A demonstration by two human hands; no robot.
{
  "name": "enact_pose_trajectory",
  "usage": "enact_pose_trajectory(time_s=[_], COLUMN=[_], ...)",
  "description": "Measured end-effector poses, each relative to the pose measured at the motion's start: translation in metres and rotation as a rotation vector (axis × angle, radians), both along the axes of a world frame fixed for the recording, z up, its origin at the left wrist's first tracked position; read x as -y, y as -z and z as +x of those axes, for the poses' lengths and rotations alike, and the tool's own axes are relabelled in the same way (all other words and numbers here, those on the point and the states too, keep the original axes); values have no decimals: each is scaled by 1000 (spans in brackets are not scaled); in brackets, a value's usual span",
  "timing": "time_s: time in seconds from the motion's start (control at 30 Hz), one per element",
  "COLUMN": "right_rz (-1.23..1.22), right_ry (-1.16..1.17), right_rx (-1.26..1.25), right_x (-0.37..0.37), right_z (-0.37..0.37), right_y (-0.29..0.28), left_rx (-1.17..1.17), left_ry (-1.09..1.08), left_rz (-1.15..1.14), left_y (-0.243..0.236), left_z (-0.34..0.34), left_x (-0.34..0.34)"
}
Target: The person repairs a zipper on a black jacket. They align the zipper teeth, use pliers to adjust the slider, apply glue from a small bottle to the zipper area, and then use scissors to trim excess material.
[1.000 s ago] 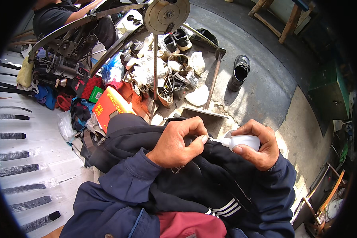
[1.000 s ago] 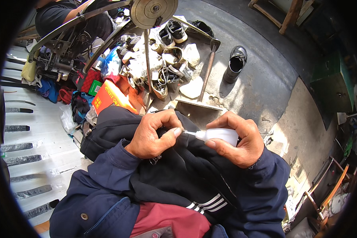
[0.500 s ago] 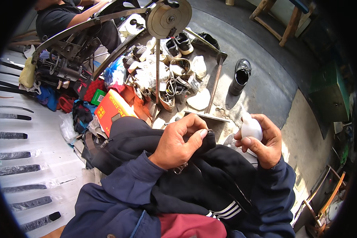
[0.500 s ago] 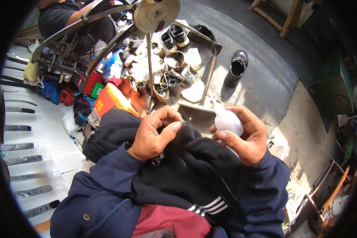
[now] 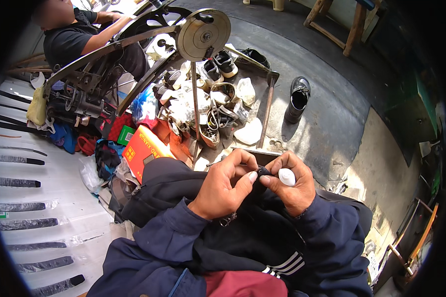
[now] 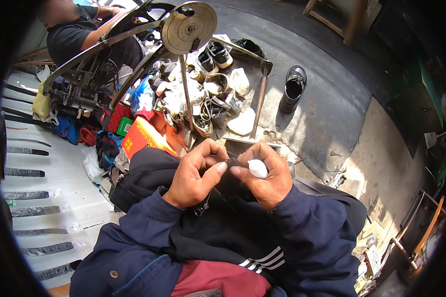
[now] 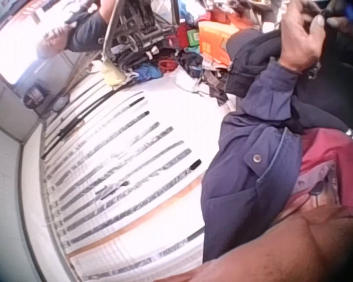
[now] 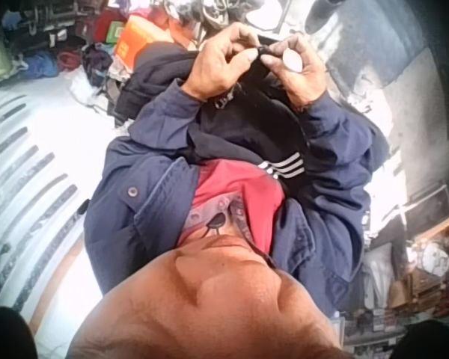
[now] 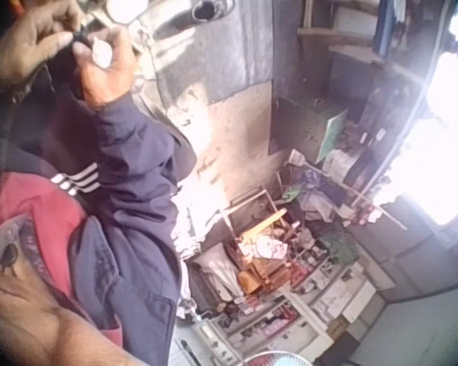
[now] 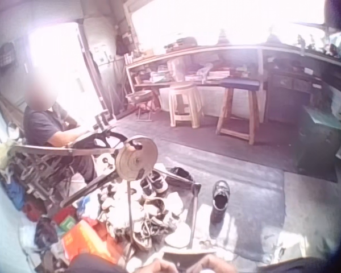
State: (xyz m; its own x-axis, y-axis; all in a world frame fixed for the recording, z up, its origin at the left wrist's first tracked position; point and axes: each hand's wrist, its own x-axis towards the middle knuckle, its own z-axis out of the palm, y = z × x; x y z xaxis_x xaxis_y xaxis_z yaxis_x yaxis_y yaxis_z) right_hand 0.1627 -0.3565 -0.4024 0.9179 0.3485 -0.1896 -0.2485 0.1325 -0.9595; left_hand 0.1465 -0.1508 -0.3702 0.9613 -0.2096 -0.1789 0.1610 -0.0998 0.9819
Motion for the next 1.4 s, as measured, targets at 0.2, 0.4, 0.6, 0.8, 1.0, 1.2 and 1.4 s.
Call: enact_pose_trajectory(time_s=[0.2, 0.4, 0.6, 0.8, 1.0, 1.2, 1.4], right_rz=[-142, -202, -208, -148, -84, -7, 42], right_ry=[-99, -138, -155, -159, -143, -147, -113], right_rx=[81, 112, 157, 115, 70, -65, -53], right_x=[0, 1, -1, -2, 3, 7, 4], right_z=[3, 2, 2, -2, -1, -1, 0], right_y=[-4, -6, -2, 2, 2, 1, 5], left_rx=[119, 301, 431, 359, 144, 26, 28], left_ry=[90, 178, 203, 155, 74, -7, -3], left_rz=[229, 423, 437, 370, 165, -43, -68], left_y=[-10, -13, 4, 12, 14, 17, 15], left_z=[5, 7, 5, 0, 3, 6, 4], left_x=[-2, -5, 2, 6, 7, 3, 1])
